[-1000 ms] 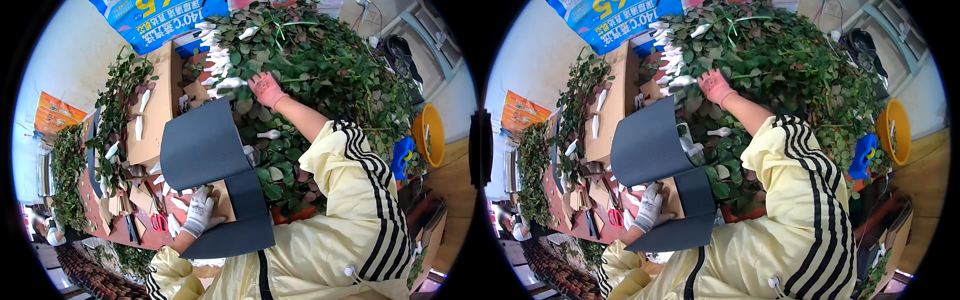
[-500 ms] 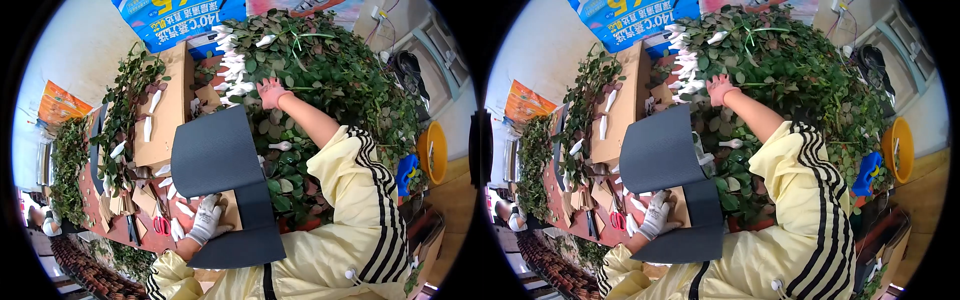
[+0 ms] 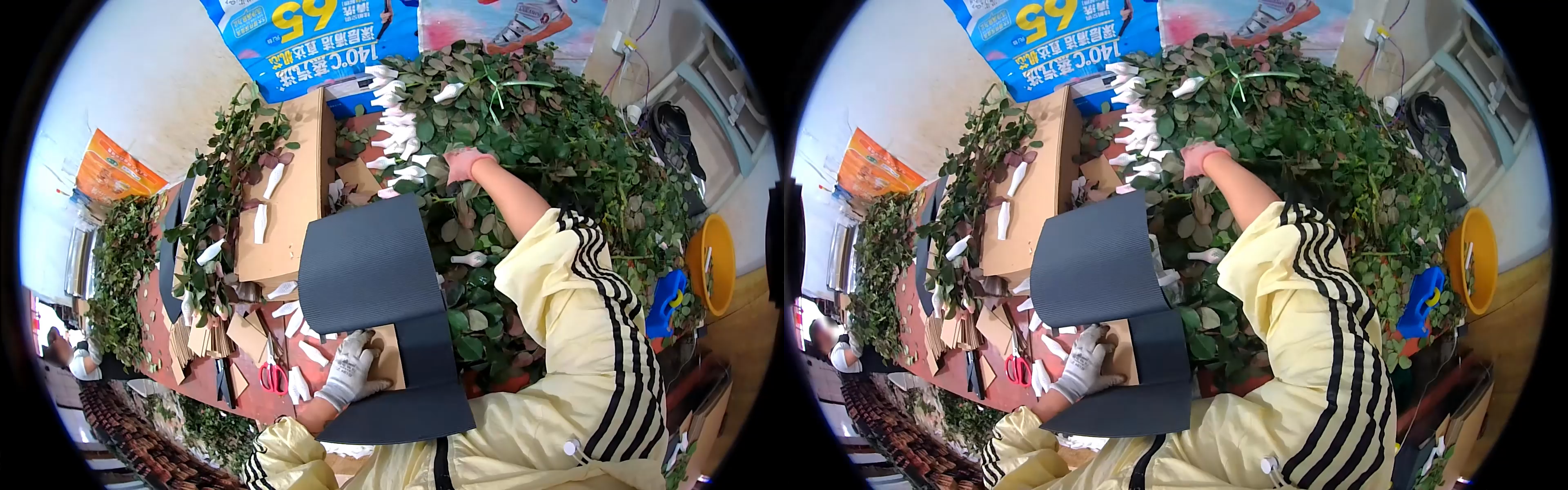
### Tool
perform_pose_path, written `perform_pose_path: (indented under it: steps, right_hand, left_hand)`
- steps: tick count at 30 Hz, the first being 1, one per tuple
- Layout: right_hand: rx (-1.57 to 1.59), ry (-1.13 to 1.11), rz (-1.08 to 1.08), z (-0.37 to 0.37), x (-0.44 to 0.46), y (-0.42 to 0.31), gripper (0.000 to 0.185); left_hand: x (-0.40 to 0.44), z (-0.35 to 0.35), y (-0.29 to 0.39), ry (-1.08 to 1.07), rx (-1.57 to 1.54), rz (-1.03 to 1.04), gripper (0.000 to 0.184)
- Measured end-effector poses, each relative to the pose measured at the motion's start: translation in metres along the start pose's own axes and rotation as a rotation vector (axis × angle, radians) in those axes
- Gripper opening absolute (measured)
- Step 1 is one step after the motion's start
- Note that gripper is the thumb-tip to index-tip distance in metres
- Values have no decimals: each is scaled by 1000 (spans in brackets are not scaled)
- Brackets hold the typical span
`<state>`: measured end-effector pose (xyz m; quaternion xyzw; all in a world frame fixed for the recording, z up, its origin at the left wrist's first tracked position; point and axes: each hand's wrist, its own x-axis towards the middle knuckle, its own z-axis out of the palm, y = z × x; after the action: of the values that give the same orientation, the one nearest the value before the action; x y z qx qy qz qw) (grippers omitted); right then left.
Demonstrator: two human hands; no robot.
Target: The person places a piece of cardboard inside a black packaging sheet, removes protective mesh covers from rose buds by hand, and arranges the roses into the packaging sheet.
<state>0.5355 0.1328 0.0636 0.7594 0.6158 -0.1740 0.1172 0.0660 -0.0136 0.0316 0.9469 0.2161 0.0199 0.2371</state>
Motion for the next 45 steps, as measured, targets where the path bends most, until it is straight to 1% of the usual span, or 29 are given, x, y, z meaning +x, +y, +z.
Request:
perform_pose_path:
  steps: [1, 5, 9, 13, 15, 17, 18, 19, 21, 22, 23, 25, 26, 27, 29, 31, 33, 34, 35, 37, 38, 39, 41, 42, 43, 45]
  right_hand:
    - [2, 6, 65, -1, -4, 0, 68]
    - [-61, -25, 107, 0, -7, -12, 63]
    - [-9, 186, 84, -26, -18, 10, 57]
    - [223, 649, 221, -101, -74, 56, 57]
    - [338, 910, 81, -142, -130, 79, 52]
    - [589, 1037, 250, -167, -173, 109, 52]
    - [671, 1115, 169, -175, -207, 106, 46]
    - [655, 1143, 190, -175, -219, 121, 46]
    - [742, 1423, 79, -164, -240, 151, 40]
    - [670, 1486, 226, -161, -259, 143, 38]
    - [688, 1513, 219, -155, -270, 146, 36]
    - [807, 1505, 110, -143, -291, 141, 33]
    - [808, 1526, 150, -137, -302, 132, 31]
    - [796, 1531, 309, -132, -310, 121, 30]
    - [836, 1572, 206, -116, -306, 126, 28]
    - [850, 1551, 199, -104, -315, 107, 29]
    - [801, 1601, 200, -94, -325, 87, 30]
    - [730, 1585, 219, -88, -319, 92, 32]
    - [731, 1583, 205, -85, -320, 89, 32]
    - [839, 1616, 141, -76, -324, 81, 32]
    - [860, 1644, 57, -72, -321, 82, 34]
    - [863, 1632, 52, -68, -322, 81, 34]
    - [793, 1606, -27, -58, -329, 79, 34]
    - [753, 1640, -8, -56, -335, 75, 34]
    - [757, 1646, -1, -52, -339, 81, 34]
    - [601, 1571, -138, -44, -348, 93, 35]
  left_hand:
    - [-1, 0, 1, 7, 4, 1, 70]
    - [0, -1, 0, 22, 31, 30, 70]
    - [-3, 1, 2, 32, -16, 26, 66]
    - [-1, -1, 3, 8, 30, 21, 67]
    - [-4, -2, 1, 35, 42, 71, 67]
    - [-4, -12, -3, 11, -1, 124, 63]
    - [-4, -14, -10, -19, -27, 148, 62]
    - [-3, -17, -15, -51, -50, 173, 61]
    - [-3, -30, -12, -112, -57, 113, 60]
    - [-2, -42, -3, -86, -20, 113, 61]
    - [1, -58, 8, -61, -40, 118, 53]
    - [0, -91, 31, 24, -49, 42, 39]
    - [2, -109, 47, 83, -77, 90, 27]
    - [-1, -125, 69, 79, -180, -72, 23]
    - [8, -152, 112, 96, -443, -69, 31]
    - [35, -176, 173, 79, -544, 43, 47]
    - [82, -175, 196, 19, -628, 195, 71]
    - [103, -177, 221, -22, -726, 149, 79]
    - [125, -178, 245, -63, -824, 107, 87]
    - [183, -159, 250, 20, -635, 107, 98]
    - [204, -151, 263, 116, -753, 104, 94]
    - [220, -145, 277, 214, -868, 99, 91]
    - [242, -141, 296, 336, -1171, 214, 73]
    - [275, -134, 281, 403, -1295, 91, 51]
    - [277, -137, 286, 371, -1437, 40, 42]
    - [272, -138, 295, 435, -1487, 49, 34]
